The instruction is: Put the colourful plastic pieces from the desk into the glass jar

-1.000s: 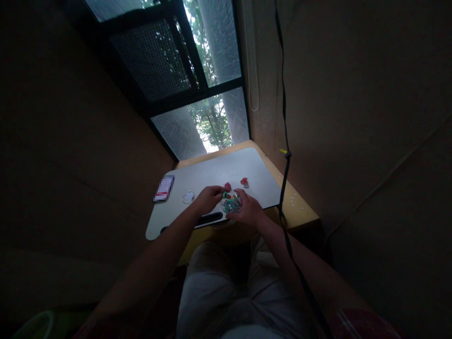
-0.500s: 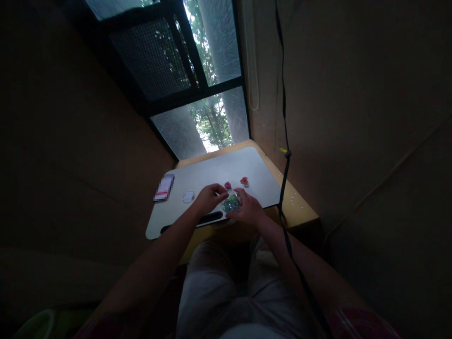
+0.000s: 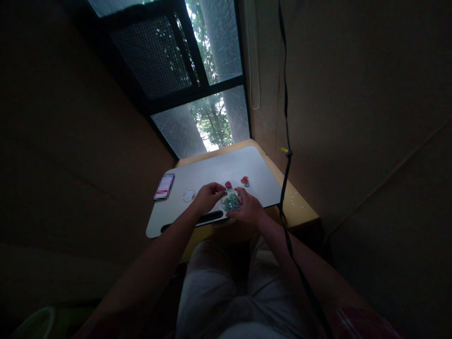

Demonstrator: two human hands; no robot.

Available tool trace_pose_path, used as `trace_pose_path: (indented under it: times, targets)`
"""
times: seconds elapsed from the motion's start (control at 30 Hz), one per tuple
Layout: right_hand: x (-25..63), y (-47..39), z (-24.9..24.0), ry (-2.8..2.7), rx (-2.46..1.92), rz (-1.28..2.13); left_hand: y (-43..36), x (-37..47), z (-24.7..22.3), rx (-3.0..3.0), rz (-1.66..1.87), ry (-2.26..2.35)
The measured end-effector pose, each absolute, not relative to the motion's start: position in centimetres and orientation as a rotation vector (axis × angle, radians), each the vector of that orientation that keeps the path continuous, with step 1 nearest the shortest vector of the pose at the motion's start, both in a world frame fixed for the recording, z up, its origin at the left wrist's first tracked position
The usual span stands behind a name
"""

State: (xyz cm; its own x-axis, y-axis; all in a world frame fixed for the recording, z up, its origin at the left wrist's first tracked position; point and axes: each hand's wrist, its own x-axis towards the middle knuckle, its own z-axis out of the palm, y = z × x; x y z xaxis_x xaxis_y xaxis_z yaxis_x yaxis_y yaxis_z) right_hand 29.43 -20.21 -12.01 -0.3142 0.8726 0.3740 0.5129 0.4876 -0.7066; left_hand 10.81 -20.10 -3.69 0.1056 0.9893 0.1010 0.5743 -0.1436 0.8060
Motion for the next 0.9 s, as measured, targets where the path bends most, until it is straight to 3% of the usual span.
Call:
trace_pose_path:
  times: [0.53, 0.9]
  targets:
    - [29.4, -20.1, -12.3, -1.977, -1.146, 0.630, -20.9, 11.1, -2.3, 1.690, 0.970, 1.508]
    - [29.4, -20.2, -12.2, -1.973, -1.170, 0.638, -21.3, 9.1, -4.6, 1.441, 1.073, 1.483]
